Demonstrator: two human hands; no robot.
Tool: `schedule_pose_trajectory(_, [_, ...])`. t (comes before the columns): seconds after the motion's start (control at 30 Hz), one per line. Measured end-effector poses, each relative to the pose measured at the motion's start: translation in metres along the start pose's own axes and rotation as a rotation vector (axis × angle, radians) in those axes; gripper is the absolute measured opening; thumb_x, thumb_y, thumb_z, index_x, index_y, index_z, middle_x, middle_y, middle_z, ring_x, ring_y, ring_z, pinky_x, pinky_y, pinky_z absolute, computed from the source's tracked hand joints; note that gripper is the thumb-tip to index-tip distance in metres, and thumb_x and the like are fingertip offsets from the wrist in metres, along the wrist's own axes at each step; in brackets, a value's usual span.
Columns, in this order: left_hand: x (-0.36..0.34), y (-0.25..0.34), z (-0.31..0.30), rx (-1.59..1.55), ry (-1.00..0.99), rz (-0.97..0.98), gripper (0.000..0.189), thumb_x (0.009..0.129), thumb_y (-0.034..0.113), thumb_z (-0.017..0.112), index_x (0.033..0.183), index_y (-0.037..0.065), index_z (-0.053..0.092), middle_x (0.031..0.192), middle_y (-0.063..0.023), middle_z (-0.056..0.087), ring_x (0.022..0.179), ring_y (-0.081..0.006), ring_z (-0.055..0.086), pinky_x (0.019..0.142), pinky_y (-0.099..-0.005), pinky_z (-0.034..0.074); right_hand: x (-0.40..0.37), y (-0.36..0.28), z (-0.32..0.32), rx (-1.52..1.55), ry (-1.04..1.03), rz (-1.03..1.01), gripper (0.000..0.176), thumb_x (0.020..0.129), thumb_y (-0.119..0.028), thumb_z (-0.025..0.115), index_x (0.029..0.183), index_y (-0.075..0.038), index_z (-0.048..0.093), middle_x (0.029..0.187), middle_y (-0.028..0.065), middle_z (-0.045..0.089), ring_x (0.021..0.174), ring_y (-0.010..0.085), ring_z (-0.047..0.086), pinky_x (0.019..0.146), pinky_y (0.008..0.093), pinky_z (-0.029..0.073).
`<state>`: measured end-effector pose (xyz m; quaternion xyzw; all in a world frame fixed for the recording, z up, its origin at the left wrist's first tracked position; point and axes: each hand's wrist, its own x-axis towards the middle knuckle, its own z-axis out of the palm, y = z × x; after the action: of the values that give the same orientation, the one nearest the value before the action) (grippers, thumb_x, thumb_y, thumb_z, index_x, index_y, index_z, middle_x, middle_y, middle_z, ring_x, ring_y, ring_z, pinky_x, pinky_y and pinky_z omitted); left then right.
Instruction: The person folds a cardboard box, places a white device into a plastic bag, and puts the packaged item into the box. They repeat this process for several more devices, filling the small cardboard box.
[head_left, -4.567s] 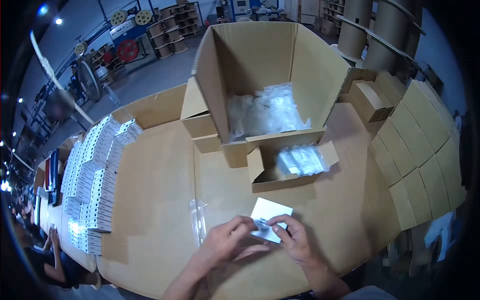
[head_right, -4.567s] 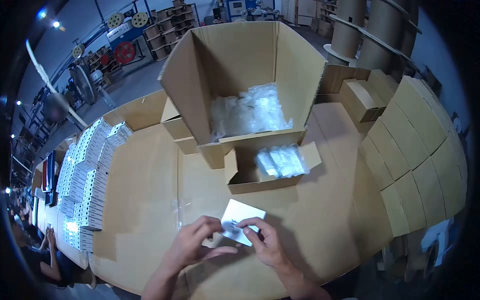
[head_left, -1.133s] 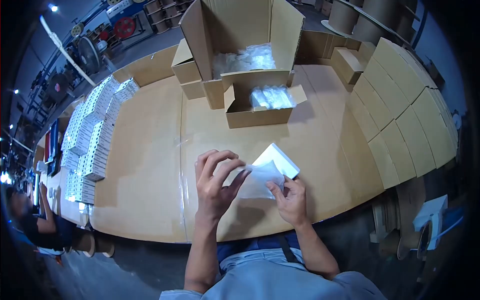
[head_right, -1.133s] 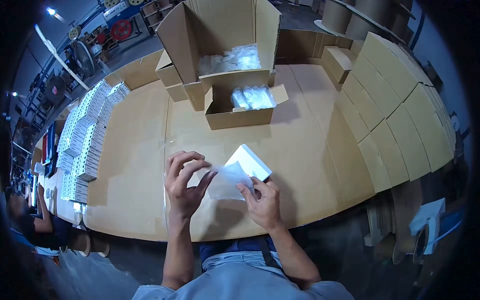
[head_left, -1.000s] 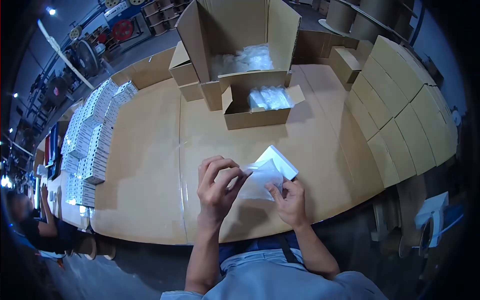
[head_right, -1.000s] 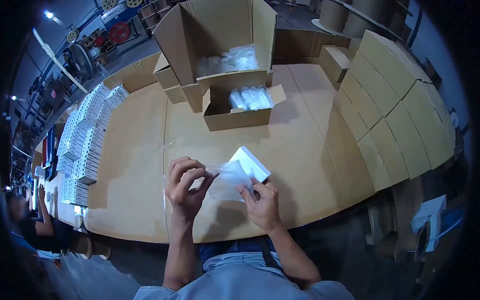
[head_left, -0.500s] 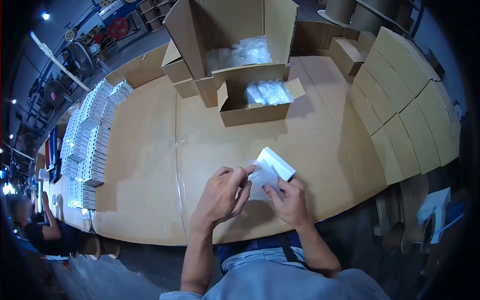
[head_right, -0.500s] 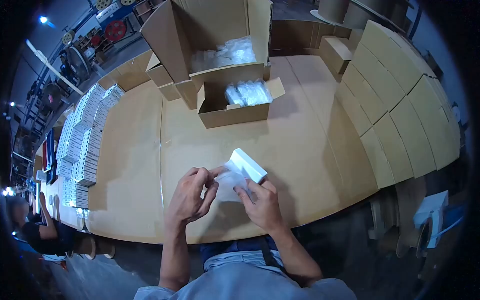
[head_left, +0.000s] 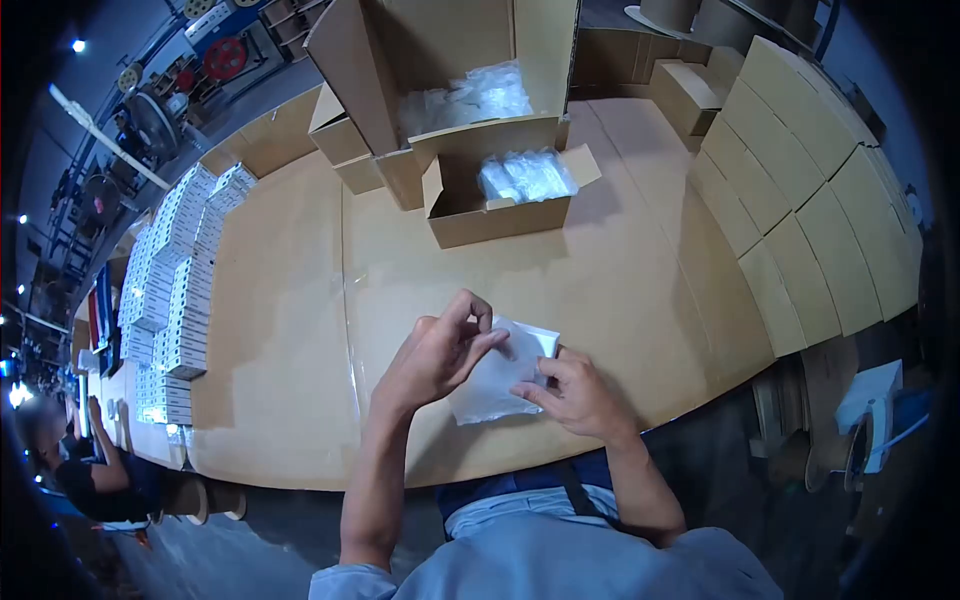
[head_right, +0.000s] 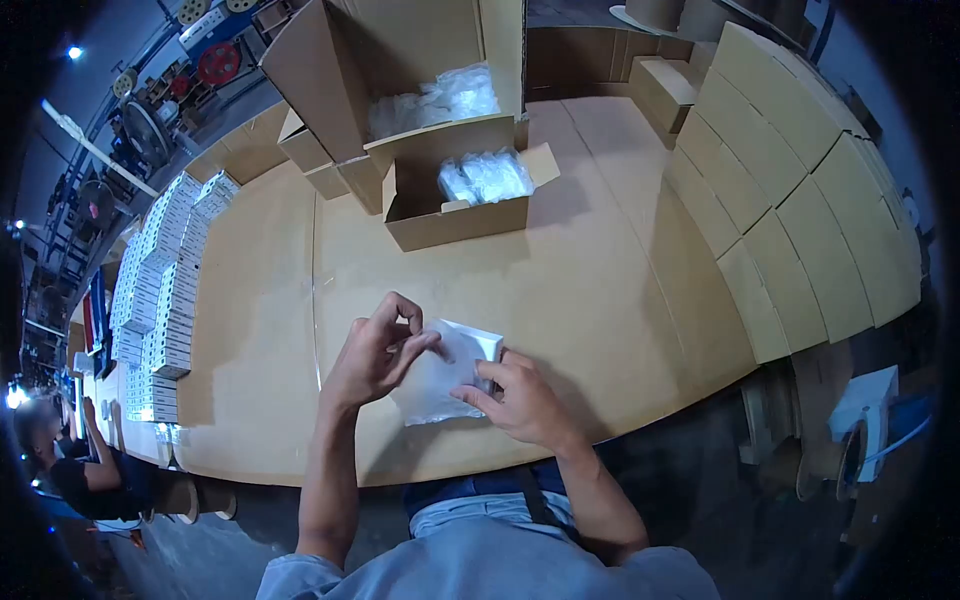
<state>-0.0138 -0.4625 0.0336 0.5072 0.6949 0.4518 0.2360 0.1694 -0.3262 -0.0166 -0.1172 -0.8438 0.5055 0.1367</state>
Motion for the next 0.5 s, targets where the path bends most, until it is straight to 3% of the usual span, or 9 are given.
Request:
schedule_pose_trajectory(0.03, [0.001, -0.005, 0.001, -0.004, 0.03, 0.019, 0.017, 0.101, 0.011, 0.061, 0.105, 0.004, 0.047, 0.076, -0.0143, 0.073, 0.06, -0.0242, 0.067, 0.059, -0.0324, 0.05, 0.001, -0.002, -0.002, 0.024, -0.018, 0.049, 0.036, 0.092, -0.03, 0.075, 0.08, 0.001, 0.062, 0.074, 0.0156, 0.057, 0.064, 0.0258, 0.054, 0.061, 0.0397, 0.044])
schedule_pose_trajectory(0.13, [0.003, -0.002, -0.009, 0.102, -0.025, -0.015, 0.012, 0.103, 0.01, 0.056, 0.106, 0.004, 0.047, 0.08, -0.0148, 0.075, 0.083, -0.0279, 0.077, 0.068, -0.0333, 0.054, 0.0, 0.01, -0.006, 0.182, -0.12, 0.181, 0.041, 0.094, -0.031, 0.074, 0.075, 0.001, 0.057, 0.068, 0.0108, 0.049, 0.059, 0.0169, 0.047, 0.056, 0.0353, 0.04])
schedule_pose_trajectory(0.17, [0.002, -0.008, -0.009, 0.131, -0.048, 0.007, 0.014, 0.104, 0.013, 0.053, 0.115, 0.004, 0.051, 0.082, -0.0153, 0.076, 0.074, -0.0264, 0.075, 0.066, -0.0335, 0.053, 0.0, 0.016, -0.007, 0.249, -0.162, 0.223, 0.042, 0.094, -0.031, 0.073, 0.073, 0.001, 0.056, 0.065, 0.0088, 0.047, 0.057, 0.0137, 0.045, 0.055, 0.0336, 0.039])
schedule_pose_trajectory(0.27, [0.002, 0.001, -0.015, 0.324, -0.128, -0.02, 0.02, 0.105, 0.014, 0.053, 0.122, 0.005, 0.053, 0.081, -0.0161, 0.075, 0.06, -0.0251, 0.069, 0.061, -0.0343, 0.051, -0.002, 0.026, -0.002, 0.272, -0.185, 0.206, 0.043, 0.096, -0.029, 0.072, 0.072, 0.001, 0.053, 0.064, 0.0045, 0.04, 0.057, 0.0087, 0.039, 0.052, 0.0296, 0.036])
schedule_pose_trajectory(0.3, [0.002, 0.001, -0.014, 0.256, -0.081, -0.013, 0.024, 0.104, 0.015, 0.052, 0.127, 0.005, 0.055, 0.063, -0.0088, 0.068, 0.048, -0.0186, 0.055, 0.053, -0.0325, 0.045, -0.002, 0.028, 0.003, 0.256, -0.12, 0.171, 0.041, 0.096, -0.028, 0.072, 0.074, 0.001, 0.054, 0.064, 0.003, 0.041, 0.057, 0.008, 0.039, 0.052, 0.0289, 0.035])
schedule_pose_trajectory(0.4, [-0.001, 0.005, -0.008, -0.034, 0.129, -0.12, 0.024, 0.105, 0.016, 0.051, 0.125, 0.006, 0.058, 0.05, 0.0014, 0.05, 0.044, -0.0093, 0.046, 0.046, -0.0281, 0.038, 0.0, 0.027, 0.014, 0.312, 0.033, 0.124, 0.035, 0.097, -0.026, 0.072, 0.077, 0.0, 0.059, 0.065, -0.0013, 0.045, 0.057, 0.0057, 0.04, 0.051, 0.0271, 0.035])
schedule_pose_trajectory(0.43, [-0.001, -0.001, -0.004, -0.093, 0.234, -0.107, 0.035, 0.109, 0.032, 0.044, 0.123, 0.004, 0.06, 0.048, 0.0067, 0.038, 0.045, -0.0032, 0.041, 0.043, -0.0246, 0.031, 0.002, 0.021, 0.016, 0.401, 0.052, 0.145, 0.033, 0.097, -0.025, 0.072, 0.079, 0.0, 0.061, 0.066, -0.0025, 0.047, 0.058, 0.0049, 0.04, 0.051, 0.0266, 0.035])
schedule_pose_trajectory(0.5, [-0.003, -0.018, -0.003, -0.116, 0.271, -0.021, 0.05, 0.109, 0.044, 0.036, 0.121, 0.002, 0.061, 0.048, 0.0066, 0.037, 0.044, -0.0031, 0.041, 0.043, -0.0236, 0.029, 0.005, 0.015, 0.021, 0.487, 0.069, 0.153, 0.029, 0.097, -0.024, 0.072, 0.082, 0.0, 0.065, 0.068, -0.0045, 0.049, 0.06, 0.0033, 0.041, 0.052, 0.0253, 0.035])
